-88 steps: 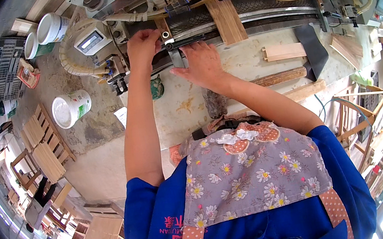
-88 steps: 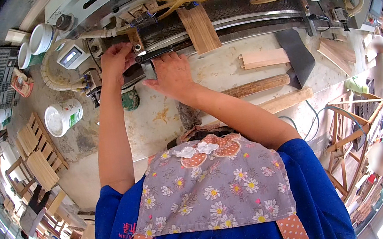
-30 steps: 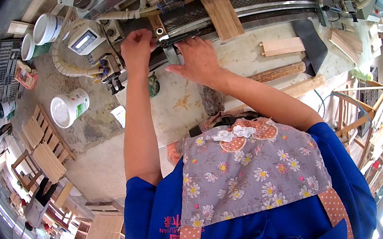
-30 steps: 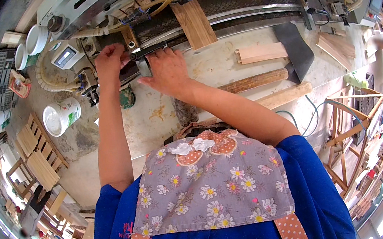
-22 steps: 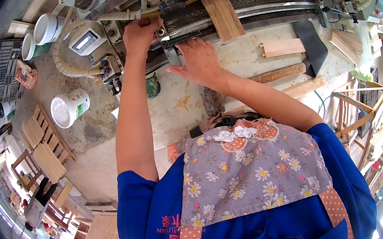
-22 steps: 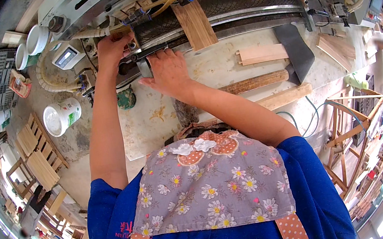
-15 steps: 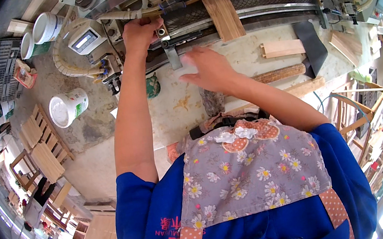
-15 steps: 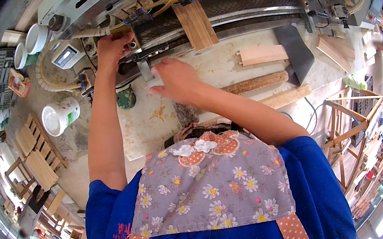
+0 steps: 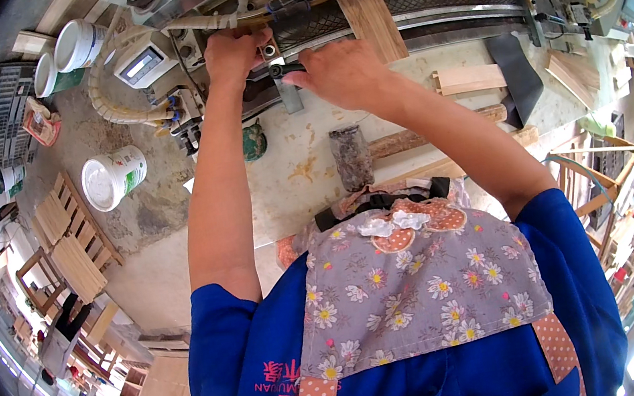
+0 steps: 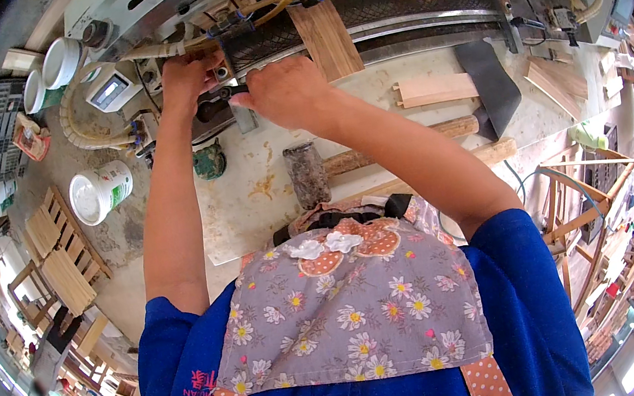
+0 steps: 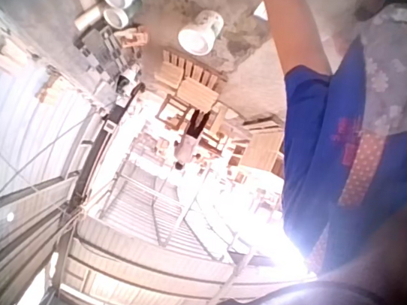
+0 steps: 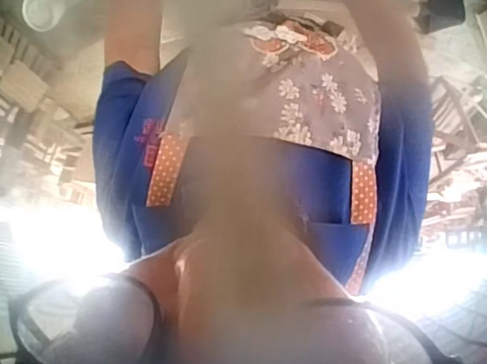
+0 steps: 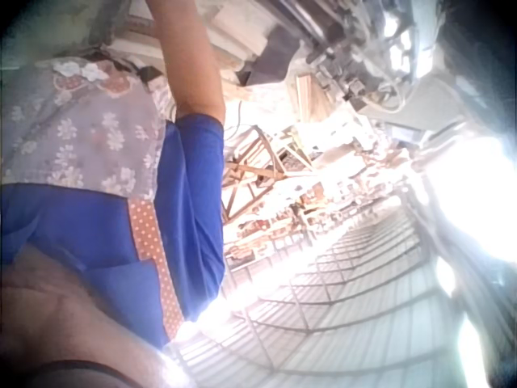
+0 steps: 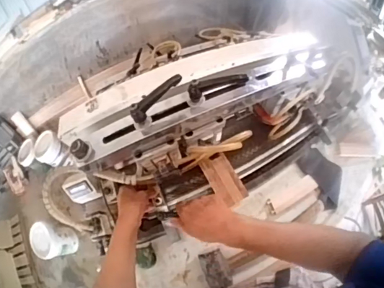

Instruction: The person prepares and operates a woodworking machine by putting on safety glasses, adjusting machine components with a hammer and a hex key, blowing away debris with an air nozzle, and feeding wood planks through the processing unit.

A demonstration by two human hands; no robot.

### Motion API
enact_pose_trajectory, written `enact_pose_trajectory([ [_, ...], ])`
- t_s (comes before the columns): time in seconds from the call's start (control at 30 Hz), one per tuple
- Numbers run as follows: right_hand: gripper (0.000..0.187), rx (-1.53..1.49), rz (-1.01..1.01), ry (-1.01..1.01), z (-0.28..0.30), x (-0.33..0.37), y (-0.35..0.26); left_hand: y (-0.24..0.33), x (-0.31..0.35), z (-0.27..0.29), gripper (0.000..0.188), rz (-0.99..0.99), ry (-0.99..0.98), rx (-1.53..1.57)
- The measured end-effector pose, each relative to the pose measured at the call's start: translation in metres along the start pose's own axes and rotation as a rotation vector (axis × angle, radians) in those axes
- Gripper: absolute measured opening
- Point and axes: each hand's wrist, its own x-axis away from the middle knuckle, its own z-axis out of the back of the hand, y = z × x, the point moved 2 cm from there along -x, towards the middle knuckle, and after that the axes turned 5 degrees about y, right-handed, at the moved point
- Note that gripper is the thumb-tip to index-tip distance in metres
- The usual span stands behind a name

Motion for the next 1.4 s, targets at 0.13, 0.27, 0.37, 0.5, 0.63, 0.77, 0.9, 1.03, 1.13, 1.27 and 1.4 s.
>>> enact_pose_trajectory([
  [0.13, 0.045, -0.028, 0.038, 0.107, -0.007, 0.002, 0.001, 0.0, 0.0, 0.001, 0.02, -0.007, 0.001, -0.032],
  [0.27, 0.045, -0.042, 0.001, 0.036, -0.006, 0.002, -0.002, 0.003, 0.0, 0.0, 0.031, -0.08, 0.072, -0.226],
  [0.37, 0.045, -0.05, -0.009, 0.042, -0.005, 0.003, -0.002, 0.008, -0.002, 0.0, 0.038, -0.132, 0.116, -0.395],
  [0.5, 0.046, -0.056, 0.002, 0.052, -0.004, 0.004, -0.002, -0.002, -0.009, -0.002, 0.041, -0.159, 0.166, -0.38],
  [0.63, 0.046, -0.064, -0.004, 0.035, -0.002, 0.005, -0.006, -0.008, -0.014, -0.001, 0.041, -0.173, 0.152, -0.358],
  [0.77, 0.046, -0.178, -0.095, 0.009, -0.011, 0.008, -0.012, -0.012, -0.019, -0.003, 0.039, -0.157, 0.163, -0.42],
  [0.9, 0.046, -0.368, -0.218, 0.061, -0.033, 0.014, -0.021, -0.003, -0.012, -0.005, 0.038, -0.217, 0.161, -0.391],
  [1.03, 0.048, -0.503, -0.294, 0.114, -0.048, 0.011, -0.021, -0.006, -0.013, -0.004, 0.038, -0.191, 0.14, -0.351],
  [1.13, 0.047, -1.112, -0.632, -0.2, -0.048, 0.009, -0.019, -0.002, -0.014, -0.005, 0.038, -0.155, 0.127, -0.358],
  [1.27, 0.046, -1.907, -0.775, -0.91, -0.053, -0.001, -0.011, -0.003, -0.015, -0.003, 0.036, -0.188, 0.105, -0.353],
  [1.4, 0.046, -2.009, -0.894, -1.008, -0.05, -0.004, -0.023, -0.01, -0.02, -0.004, 0.033, -0.224, 0.138, -0.41],
])
